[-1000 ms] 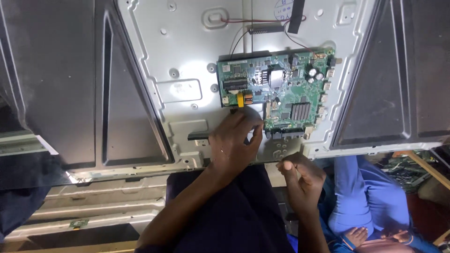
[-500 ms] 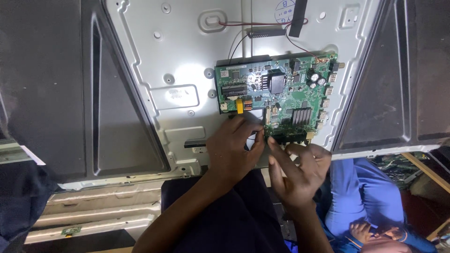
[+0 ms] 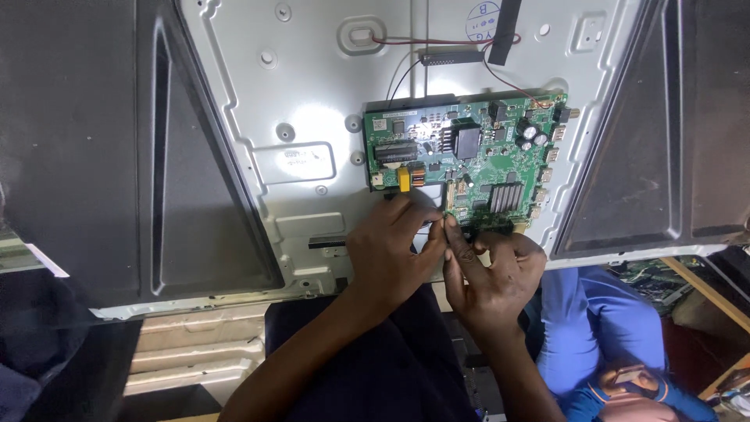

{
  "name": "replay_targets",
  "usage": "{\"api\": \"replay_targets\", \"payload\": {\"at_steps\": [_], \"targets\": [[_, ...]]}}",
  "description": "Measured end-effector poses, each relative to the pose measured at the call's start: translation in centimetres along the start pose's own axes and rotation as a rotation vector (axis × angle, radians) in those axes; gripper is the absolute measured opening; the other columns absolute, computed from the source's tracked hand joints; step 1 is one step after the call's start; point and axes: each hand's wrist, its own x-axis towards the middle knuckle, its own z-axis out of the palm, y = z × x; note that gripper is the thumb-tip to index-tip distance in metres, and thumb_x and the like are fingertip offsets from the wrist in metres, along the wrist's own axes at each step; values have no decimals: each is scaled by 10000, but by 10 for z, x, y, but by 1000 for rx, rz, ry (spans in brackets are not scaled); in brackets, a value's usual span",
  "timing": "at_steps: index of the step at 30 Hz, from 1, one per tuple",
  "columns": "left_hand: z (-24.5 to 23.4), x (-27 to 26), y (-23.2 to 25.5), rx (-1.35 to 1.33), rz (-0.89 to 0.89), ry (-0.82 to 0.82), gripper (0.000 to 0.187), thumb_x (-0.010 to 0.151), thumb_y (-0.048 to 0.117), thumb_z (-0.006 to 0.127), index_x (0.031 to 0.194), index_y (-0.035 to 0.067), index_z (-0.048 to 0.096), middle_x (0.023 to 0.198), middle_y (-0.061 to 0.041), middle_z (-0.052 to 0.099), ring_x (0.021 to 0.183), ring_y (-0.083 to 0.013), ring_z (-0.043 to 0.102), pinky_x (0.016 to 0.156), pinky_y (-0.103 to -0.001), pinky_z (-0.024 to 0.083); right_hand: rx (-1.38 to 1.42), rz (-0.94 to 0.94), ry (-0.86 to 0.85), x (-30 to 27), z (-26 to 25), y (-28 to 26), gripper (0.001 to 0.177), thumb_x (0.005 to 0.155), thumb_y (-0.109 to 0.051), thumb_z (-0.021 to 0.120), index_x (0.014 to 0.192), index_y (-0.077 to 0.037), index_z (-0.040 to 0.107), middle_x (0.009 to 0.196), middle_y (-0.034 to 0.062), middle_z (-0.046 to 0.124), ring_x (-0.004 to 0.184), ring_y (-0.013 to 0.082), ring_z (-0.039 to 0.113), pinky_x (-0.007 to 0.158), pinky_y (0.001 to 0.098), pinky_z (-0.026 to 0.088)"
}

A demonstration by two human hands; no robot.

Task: Installing a mainboard and connecting internal cables inside a television

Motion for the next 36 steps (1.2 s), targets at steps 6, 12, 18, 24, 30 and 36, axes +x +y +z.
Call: {"api": "replay_targets", "payload": {"at_steps": [6,12,18,24,30,36], "targets": [[3,-4,-3,-3,5,-1,98,730,80,742,799,130,693,734,-29,642,608,-230,649,499,-311,516,-2,-20,-6,11,-3,-1,296,857,-71,610,1089,-107,789,703,99,519,530,231,438,484,309,390],[-1,1,1,-13,-5,-22,102,722,69,741,787,119,680,691,-34,616,594,-248,641,474,-327,502,-62,-40,-24,17,-8,-2,260,851,-84,639,1054,-140,790,683,92,536,529,239,469,448,292,372],[6,-4,-2,30,-30,2,97,713,108,741,772,146,674,692,-8,602,591,-224,631,489,-317,509,-50,-102,-8,19,-10,3,260,843,-73,635,1031,-153,796,682,88,519,604,259,507,449,326,424],[6,-5,-2,25,-29,15,106,707,121,748,772,158,673,681,3,596,590,-220,633,489,-317,510,52,-88,-1,8,-6,14,227,862,-93,634,1018,-131,795,716,105,526,651,291,524,475,349,436],[9,-7,-3,79,-20,35,114,693,113,746,757,171,673,665,8,582,586,-217,626,505,-301,510,192,-74,62,3,1,16,262,870,-59,600,1039,-65,800,741,118,529,647,304,560,654,409,540],[6,-5,-3,47,-25,16,150,666,93,754,757,171,664,662,10,584,584,-224,627,487,-306,501,271,-92,67,11,1,19,245,842,-33,613,1007,-37,794,706,120,506,556,290,527,627,427,543]]}}
